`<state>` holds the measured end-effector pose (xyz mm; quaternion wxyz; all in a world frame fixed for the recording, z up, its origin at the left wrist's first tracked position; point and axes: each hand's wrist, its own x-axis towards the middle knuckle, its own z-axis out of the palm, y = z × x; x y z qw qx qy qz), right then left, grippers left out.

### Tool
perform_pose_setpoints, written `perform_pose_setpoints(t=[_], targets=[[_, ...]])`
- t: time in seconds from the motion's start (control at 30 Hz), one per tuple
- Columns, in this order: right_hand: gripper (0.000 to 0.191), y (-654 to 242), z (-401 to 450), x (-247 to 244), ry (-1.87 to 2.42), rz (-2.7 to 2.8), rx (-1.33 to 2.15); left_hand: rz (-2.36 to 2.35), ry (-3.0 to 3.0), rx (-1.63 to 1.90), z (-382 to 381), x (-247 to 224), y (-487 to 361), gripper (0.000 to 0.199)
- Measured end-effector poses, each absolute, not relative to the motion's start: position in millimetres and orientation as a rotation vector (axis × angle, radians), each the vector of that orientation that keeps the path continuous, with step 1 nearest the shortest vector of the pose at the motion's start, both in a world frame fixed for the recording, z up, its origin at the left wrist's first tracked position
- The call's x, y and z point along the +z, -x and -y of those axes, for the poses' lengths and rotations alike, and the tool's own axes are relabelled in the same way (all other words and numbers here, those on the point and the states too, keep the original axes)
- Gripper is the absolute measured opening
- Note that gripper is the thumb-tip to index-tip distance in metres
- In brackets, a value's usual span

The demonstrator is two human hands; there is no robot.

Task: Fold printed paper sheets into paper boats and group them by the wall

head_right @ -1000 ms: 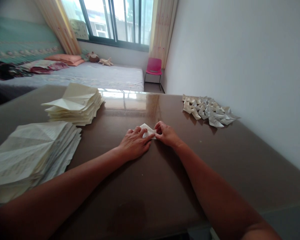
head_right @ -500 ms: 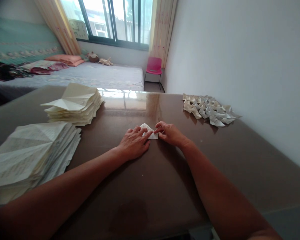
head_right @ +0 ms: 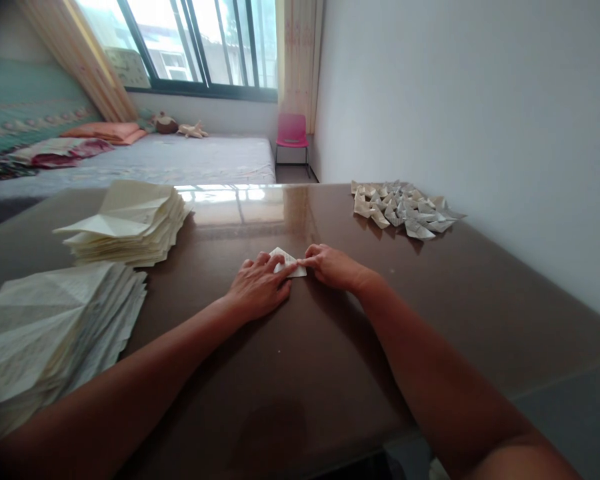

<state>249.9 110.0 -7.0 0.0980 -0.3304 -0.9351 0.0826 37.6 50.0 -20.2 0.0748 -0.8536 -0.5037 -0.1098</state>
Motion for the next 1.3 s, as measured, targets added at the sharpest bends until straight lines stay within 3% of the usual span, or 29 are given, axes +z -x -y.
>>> perform_pose_setpoints(t=[0.27,0.4,0.57,0.67,0.87,1.17,1.3], targets=[[0.019,-240,-92,15,0.967,2.912,-0.068,1.511,2.632,-0.232,-57,-12,-28,0.041],[0.025,-227,-88,14,1.02,2.931,-0.141,1.471,2.746,0.002,-58,16,-14,0.038],[0.024,-220,-81,13,1.146,2.932,-0.275,1.469,2.725,0.077,-60,41,11,0.048],[0.033,-219,-79,13,1.194,2.904,-0.286,1.582,2.676,0.174,-64,37,24,0.051],[0.039,-219,-79,14,1.214,2.889,-0.302,1.605,2.749,0.219,-67,24,27,0.034],[0.032,-217,-79,15,1.199,2.948,-0.291,1.518,2.741,0.25,-60,27,6,0.02],[0.033,-214,-78,15,1.221,2.936,-0.307,1.461,2.647,0.297,-56,27,-4,0.023]])
